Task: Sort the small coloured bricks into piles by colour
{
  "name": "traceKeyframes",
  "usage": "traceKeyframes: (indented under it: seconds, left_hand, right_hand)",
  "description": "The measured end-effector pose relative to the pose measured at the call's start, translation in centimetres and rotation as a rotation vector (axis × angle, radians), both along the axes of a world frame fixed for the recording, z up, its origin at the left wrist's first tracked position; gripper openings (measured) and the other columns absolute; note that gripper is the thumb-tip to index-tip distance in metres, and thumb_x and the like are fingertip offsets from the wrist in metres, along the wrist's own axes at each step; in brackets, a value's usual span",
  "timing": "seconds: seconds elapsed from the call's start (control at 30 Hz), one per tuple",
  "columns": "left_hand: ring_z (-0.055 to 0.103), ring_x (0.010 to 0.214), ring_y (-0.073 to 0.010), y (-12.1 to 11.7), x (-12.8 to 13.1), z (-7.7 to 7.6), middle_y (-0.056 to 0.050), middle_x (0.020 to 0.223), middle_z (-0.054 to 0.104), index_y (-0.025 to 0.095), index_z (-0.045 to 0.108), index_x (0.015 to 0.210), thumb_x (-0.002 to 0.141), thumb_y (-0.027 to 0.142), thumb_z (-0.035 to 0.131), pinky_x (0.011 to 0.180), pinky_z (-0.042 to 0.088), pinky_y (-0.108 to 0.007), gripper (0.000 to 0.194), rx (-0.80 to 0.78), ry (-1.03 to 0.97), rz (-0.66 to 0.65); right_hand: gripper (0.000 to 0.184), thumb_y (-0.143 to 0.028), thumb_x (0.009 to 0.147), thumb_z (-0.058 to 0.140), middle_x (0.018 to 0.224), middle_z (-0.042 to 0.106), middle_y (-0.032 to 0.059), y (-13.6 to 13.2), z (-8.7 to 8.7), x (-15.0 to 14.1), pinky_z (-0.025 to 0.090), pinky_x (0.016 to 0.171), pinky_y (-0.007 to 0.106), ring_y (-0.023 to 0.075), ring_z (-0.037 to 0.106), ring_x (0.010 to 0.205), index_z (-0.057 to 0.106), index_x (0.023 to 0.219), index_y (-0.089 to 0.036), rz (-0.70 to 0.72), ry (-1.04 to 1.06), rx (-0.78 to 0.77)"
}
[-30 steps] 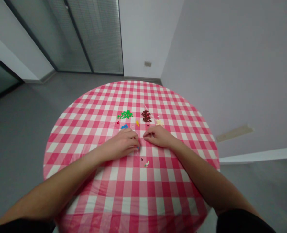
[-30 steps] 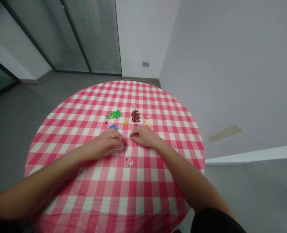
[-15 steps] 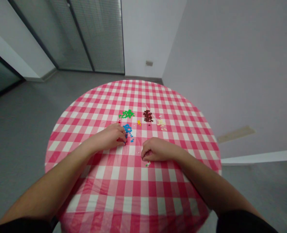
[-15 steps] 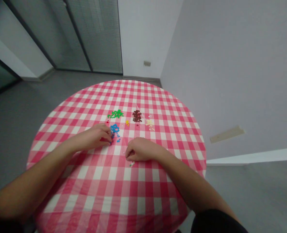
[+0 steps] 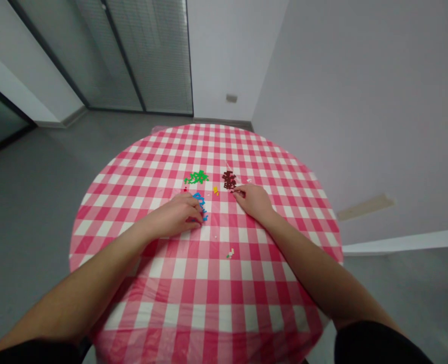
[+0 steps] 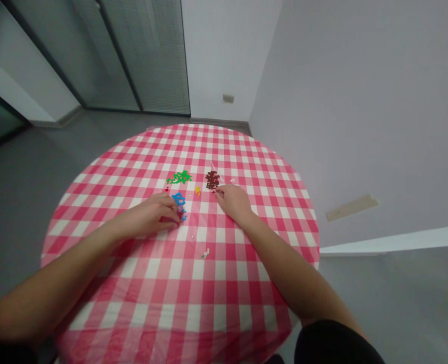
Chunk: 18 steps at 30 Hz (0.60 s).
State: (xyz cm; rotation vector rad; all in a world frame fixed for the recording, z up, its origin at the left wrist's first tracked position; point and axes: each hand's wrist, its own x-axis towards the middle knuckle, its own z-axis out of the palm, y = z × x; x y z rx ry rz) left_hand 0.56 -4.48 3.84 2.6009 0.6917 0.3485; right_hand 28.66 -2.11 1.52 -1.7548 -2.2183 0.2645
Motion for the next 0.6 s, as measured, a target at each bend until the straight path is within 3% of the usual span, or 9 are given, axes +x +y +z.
traceKeyframes:
  seconds: [0.2, 0.37, 0.6]
  left_hand:
    - [0.058, 0.092, -0.0173, -2.7, 3.3, -0.3, -0.003, 0.093, 0.070, 0.021, 0.077, 0.091, 0.097, 0.021, 0.062, 0.086, 0.038, -0.032, 0.017, 0.073, -0.002, -0.116]
    - [0.056, 0.092, -0.0179, -3.4, 4.2, -0.1, -0.004, 0.094, 0.069, 0.019, 0.078, 0.088, 0.095, 0.017, 0.064, 0.085, 0.038, -0.033, 0.015, 0.068, 0.032, -0.072]
    - [0.062, 0.091, -0.0180, -2.3, 3.8, -0.6, -0.004, 0.093, 0.073, 0.020, 0.076, 0.092, 0.097, 0.020, 0.062, 0.087, 0.041, -0.033, 0.016, 0.033, -0.002, 0.045]
  right_hand:
    - [0.025, -0.029, 0.101, 0.057, 0.108, 0.074, 0.0074, -1.4, 0.4, 0.0, 0.048, 0.080, 0.031, 0.0220, 0.067, 0.097, 0.079, 0.113, -0.025, 0.087, -0.063, 0.031]
    - [0.030, -0.031, 0.104, 0.051, 0.105, 0.070, 0.0094, -1.8, 0.7, -0.2, 0.047, 0.078, 0.031, 0.0220, 0.065, 0.096, 0.077, 0.115, -0.024, 0.141, -0.171, -0.002]
    - [0.033, -0.031, 0.103, 0.051, 0.111, 0.069, 0.0093, -1.6, 0.2, -0.2, 0.048, 0.080, 0.030, 0.0225, 0.065, 0.100, 0.070, 0.129, -0.023, 0.120, -0.100, 0.014]
